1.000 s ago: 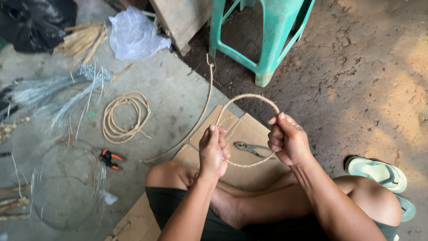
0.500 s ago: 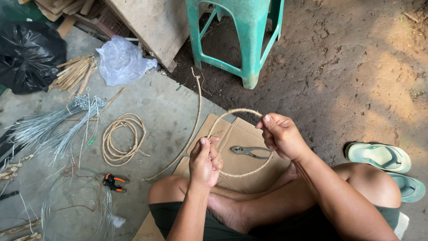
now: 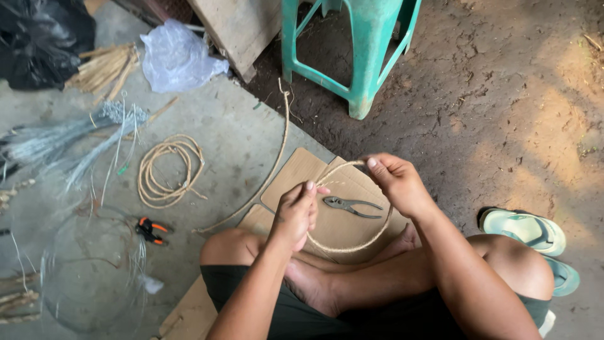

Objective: The person sits on the floor and ties a loop in a rope using pliers to secure the knot. They then place the finished loop aside and pick up a bundle of thin metal wires.

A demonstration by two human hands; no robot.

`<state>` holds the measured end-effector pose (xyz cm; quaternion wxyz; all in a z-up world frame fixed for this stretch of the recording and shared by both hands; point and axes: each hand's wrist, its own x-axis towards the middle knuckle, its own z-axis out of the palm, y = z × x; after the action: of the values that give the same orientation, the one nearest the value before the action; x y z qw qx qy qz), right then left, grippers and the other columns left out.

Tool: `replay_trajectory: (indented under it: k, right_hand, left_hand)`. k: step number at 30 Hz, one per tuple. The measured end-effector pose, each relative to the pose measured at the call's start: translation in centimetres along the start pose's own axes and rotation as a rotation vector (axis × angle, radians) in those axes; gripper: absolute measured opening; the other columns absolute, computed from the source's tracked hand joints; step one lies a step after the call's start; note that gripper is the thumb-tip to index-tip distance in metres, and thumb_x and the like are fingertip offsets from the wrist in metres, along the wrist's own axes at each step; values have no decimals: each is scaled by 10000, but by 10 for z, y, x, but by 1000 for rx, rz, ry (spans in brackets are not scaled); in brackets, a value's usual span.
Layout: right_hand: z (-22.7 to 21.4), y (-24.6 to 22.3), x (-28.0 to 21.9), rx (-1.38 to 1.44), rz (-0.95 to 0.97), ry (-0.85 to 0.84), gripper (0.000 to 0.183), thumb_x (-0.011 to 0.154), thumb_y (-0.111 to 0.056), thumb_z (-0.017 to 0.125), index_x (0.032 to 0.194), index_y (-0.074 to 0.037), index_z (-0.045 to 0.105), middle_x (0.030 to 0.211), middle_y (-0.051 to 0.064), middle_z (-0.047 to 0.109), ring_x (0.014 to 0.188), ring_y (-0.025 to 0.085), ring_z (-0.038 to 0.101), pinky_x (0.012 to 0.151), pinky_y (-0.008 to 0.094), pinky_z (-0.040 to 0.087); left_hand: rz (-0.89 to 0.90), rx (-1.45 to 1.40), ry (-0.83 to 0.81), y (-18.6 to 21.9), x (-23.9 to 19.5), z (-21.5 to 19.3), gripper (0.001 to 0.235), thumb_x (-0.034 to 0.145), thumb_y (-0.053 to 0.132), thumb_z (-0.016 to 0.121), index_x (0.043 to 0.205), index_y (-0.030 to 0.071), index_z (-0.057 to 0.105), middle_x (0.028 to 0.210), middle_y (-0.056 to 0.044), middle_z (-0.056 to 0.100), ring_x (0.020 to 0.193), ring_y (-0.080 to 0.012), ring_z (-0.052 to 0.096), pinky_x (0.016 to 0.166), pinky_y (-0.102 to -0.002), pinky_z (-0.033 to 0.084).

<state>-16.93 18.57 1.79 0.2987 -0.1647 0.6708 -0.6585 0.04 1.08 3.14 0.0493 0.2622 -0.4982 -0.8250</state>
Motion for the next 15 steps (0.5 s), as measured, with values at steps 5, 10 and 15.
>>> replay_trajectory:
  k: [5,10,15]
  right_hand:
    - [2,8,-9,-220,-162,-36,254,1031,-225,610,1131,-31,740,957,3,741,870,63,631,793,247,537]
    - [10,15,-13,-385,-162,-27,249,1034,-231,620,1150,-52,749,857,14,691,768,89,568,706,269,516]
    - [22,23,-4,-8,51,175,194,1031,-220,648,1004,-47,735,714,12,530,568,91,376,492,284,323]
  left_hand:
    - [-69,31,-14,11,4,-6,328,1061,316,522,1001,33,676,576,76,370,432,-32,258,382,-236,204]
    - [-104,37,-21,14,-1,-17,339,1072,324,524,998,30,675,569,83,349,430,-23,253,379,-227,203]
    - [-43,6,56,23,10,-21,294,1022,375,501,1148,179,680,641,63,490,477,-44,348,426,-207,291]
